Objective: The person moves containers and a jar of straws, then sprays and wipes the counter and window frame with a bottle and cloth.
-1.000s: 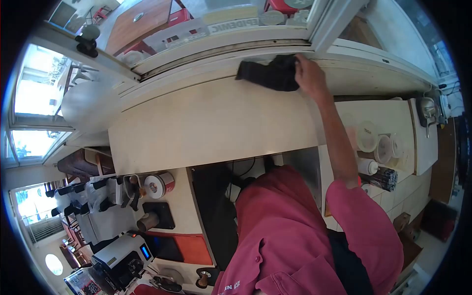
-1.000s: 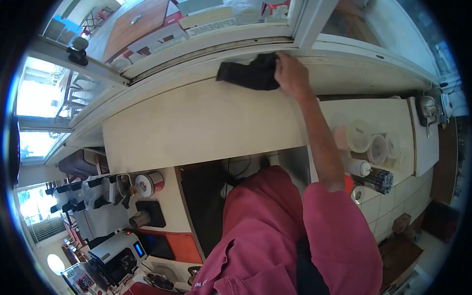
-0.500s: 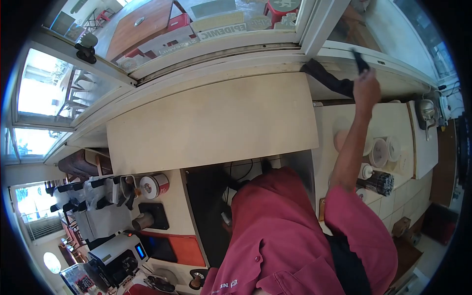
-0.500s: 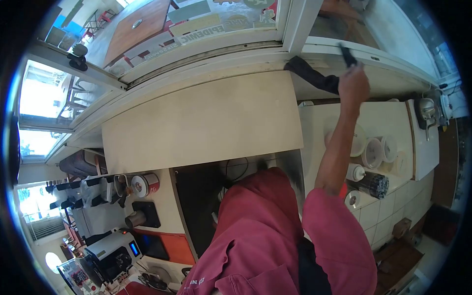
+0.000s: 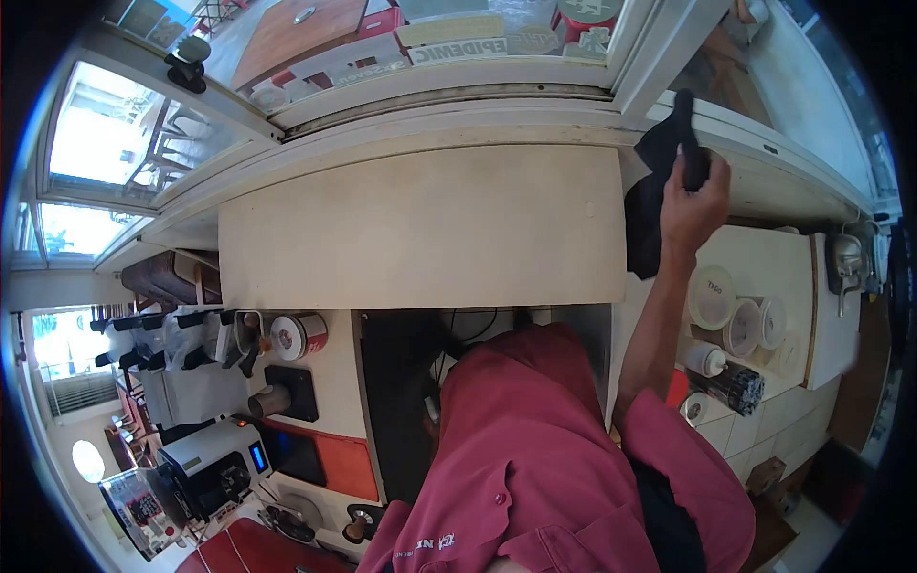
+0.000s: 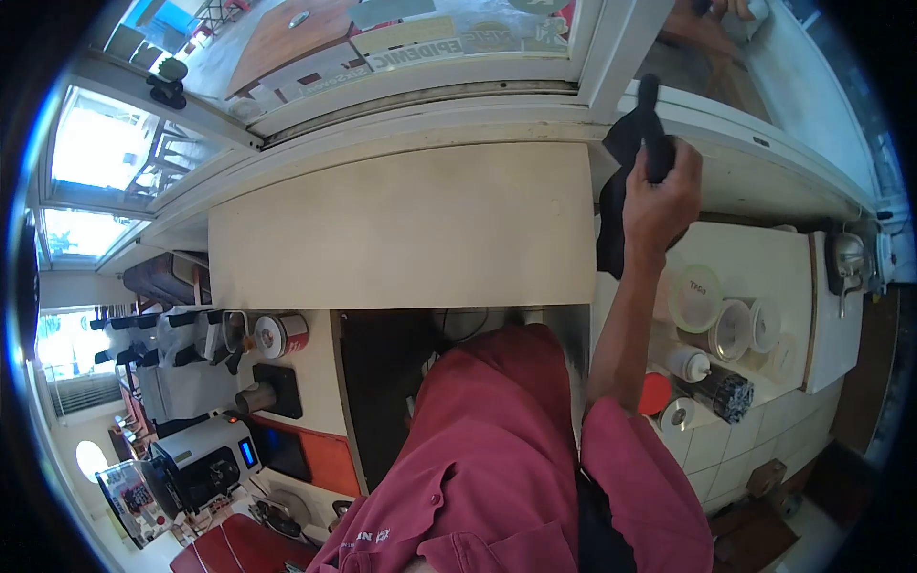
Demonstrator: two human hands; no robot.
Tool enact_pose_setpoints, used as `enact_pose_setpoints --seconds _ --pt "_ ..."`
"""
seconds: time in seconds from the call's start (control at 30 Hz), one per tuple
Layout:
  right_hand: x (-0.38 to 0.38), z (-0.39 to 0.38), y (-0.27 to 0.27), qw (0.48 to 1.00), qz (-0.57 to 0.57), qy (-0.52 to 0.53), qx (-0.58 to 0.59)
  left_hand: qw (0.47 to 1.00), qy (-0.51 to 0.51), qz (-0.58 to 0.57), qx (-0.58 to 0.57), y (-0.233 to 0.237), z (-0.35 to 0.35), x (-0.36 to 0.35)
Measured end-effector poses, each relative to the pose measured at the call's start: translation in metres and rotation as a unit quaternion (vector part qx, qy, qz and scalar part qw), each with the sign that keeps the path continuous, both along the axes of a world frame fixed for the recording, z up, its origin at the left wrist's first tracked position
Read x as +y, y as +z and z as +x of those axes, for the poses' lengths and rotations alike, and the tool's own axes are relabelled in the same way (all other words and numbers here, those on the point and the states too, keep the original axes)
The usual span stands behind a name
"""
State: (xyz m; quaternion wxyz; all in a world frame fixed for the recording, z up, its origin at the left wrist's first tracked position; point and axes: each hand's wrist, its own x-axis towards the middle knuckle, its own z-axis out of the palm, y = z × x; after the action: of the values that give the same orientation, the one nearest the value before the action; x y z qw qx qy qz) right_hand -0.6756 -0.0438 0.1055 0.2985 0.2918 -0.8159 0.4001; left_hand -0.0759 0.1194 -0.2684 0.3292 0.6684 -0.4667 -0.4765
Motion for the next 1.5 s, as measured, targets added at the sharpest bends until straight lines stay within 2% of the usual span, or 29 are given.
enact_pose_setpoints --seconds 0.13,0.23,0.37,0.43,0.5,0.57,0.67,0.77,0.87,0.93,1.03,1.13,1.23,1.27,1.3,1.37,1.4,1.43,1.5 --pt "0.0 0.0 -0.007 0.998 -0.042 0.011 0.039 1.0 0.008 -0.011 0.002 -0.007 -0.01 0.0" --pt "-0.012 0.007 -0.001 0.998 -0.008 0.048 0.033 1.0 0.015 -0.019 0.006 -0.013 -0.016 0.002" --pt "-0.049 0.004 -0.024 0.957 0.248 0.148 -0.028 0.999 0.028 -0.029 0.005 -0.019 -0.02 0.005" --pt "-0.048 -0.03 -0.056 0.948 0.312 0.051 -0.041 0.999 0.033 -0.033 0.006 -0.019 -0.021 0.006" --pt "-0.044 -0.047 -0.062 0.92 0.362 -0.054 -0.139 0.998 0.04 -0.038 0.006 -0.02 -0.021 0.007" --pt "-0.032 -0.042 -0.042 0.914 0.361 -0.118 -0.143 0.998 0.051 -0.041 0.006 -0.025 -0.019 0.008" --pt "-0.037 0.01 0.012 0.942 0.307 -0.113 -0.08 0.997 0.067 -0.043 0.004 -0.026 -0.02 0.014" --pt "-0.068 0.029 0.008 0.954 0.297 -0.025 -0.035 0.996 0.076 -0.044 -0.002 -0.029 -0.015 0.021" --pt "-0.109 0.03 -0.041 0.927 0.374 0.038 -0.01 0.996 0.079 -0.049 -0.001 -0.03 -0.012 0.021" --pt "-0.117 0.048 -0.032 0.913 0.403 0.067 -0.006 0.995 0.083 -0.053 0.003 -0.035 -0.006 0.021" --pt "-0.117 0.064 -0.02 0.927 0.368 0.07 -0.016 0.994 0.092 -0.067 0.002 -0.049 0.002 0.025" --pt "-0.13 0.059 -0.04 0.905 0.417 0.083 -0.011 0.992 0.095 -0.087 -0.002 -0.062 0.013 0.024" --pt "-0.126 0.048 -0.023 0.888 0.441 0.121 -0.048 0.995 0.093 -0.025 -0.002 -0.043 0.024 0.024" --pt "-0.124 0.034 -0.024 0.882 0.449 0.124 -0.078 0.99 0.134 -0.001 0.051 -0.047 0.026 0.019" --pt "-0.118 0.021 -0.021 0.877 0.459 0.114 -0.086 0.979 0.175 0.023 0.104 -0.06 0.029 0.016" --pt "-0.099 0.014 -0.01 0.868 0.479 0.063 -0.114 0.976 0.194 0.034 0.098 -0.069 0.03 0.022" --pt "-0.086 0.017 0.004 0.863 0.487 0.02 -0.132 0.984 0.172 0.02 0.039 -0.045 0.022 0.018" --pt "-0.07 0.018 0.011 0.888 0.447 0.01 -0.104 0.989 0.148 0.007 -0.021 -0.02 0.013 0.012" --pt "-0.048 0.025 0.031 0.915 0.398 -0.011 -0.074 0.961 0.224 0.05 0.155 -0.049 0.022 0.018"
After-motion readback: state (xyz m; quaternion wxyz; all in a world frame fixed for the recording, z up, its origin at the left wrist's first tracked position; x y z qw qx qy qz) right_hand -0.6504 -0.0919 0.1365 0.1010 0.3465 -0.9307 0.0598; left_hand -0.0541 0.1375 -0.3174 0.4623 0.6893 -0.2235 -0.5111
